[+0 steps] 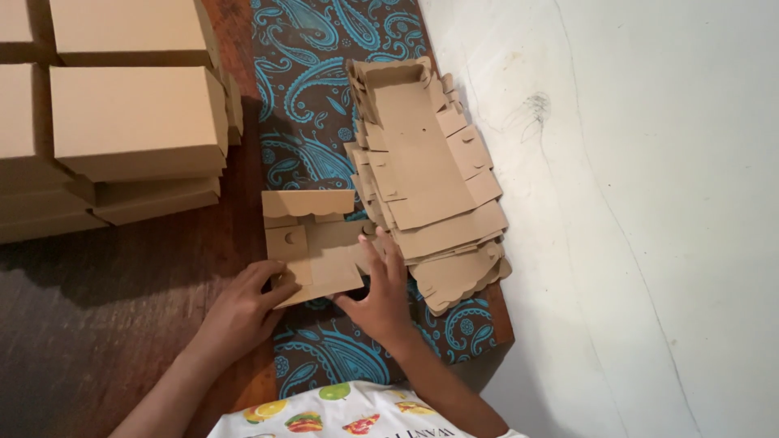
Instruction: The person folds flat cardboard pieces into small boxes by hand, inserting tabs into slots to form the sides and closing the flaps. Completed boxes are stacked on the left side of the table while additional flat pieces remain on the right.
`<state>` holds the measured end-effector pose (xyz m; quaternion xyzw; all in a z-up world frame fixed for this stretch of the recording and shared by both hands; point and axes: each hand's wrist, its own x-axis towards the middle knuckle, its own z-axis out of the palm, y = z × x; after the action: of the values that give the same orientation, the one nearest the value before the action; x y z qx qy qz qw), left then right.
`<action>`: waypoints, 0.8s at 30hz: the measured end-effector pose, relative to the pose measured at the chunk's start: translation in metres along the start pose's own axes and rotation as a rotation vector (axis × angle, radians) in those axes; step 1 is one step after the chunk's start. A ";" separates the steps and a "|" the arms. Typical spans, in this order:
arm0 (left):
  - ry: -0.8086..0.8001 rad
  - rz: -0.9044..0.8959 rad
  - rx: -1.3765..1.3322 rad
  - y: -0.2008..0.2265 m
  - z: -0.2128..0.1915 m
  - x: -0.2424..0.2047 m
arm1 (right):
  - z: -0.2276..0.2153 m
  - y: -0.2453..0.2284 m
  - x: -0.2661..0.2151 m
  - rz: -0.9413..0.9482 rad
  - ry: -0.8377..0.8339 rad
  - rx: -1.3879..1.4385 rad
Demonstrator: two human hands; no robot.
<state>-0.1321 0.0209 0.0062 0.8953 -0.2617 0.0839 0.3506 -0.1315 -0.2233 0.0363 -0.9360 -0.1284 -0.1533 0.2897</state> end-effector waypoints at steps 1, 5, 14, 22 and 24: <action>0.000 0.001 -0.002 0.000 -0.001 -0.001 | 0.001 -0.001 0.000 0.001 0.000 -0.002; 0.041 -0.030 -0.037 -0.002 -0.002 -0.003 | -0.001 -0.006 0.001 -0.044 -0.016 0.086; 0.142 -0.060 -0.093 -0.007 -0.005 -0.006 | 0.001 -0.003 -0.001 0.027 0.061 0.237; 0.047 0.025 -0.056 -0.017 0.000 -0.003 | 0.004 0.008 0.005 -0.011 0.136 0.829; 0.129 0.248 -0.072 -0.024 0.005 -0.003 | 0.014 0.015 0.000 -0.011 0.036 0.923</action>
<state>-0.1221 0.0339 -0.0126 0.8356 -0.3501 0.1745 0.3857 -0.1235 -0.2266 0.0177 -0.7055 -0.1834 -0.0978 0.6775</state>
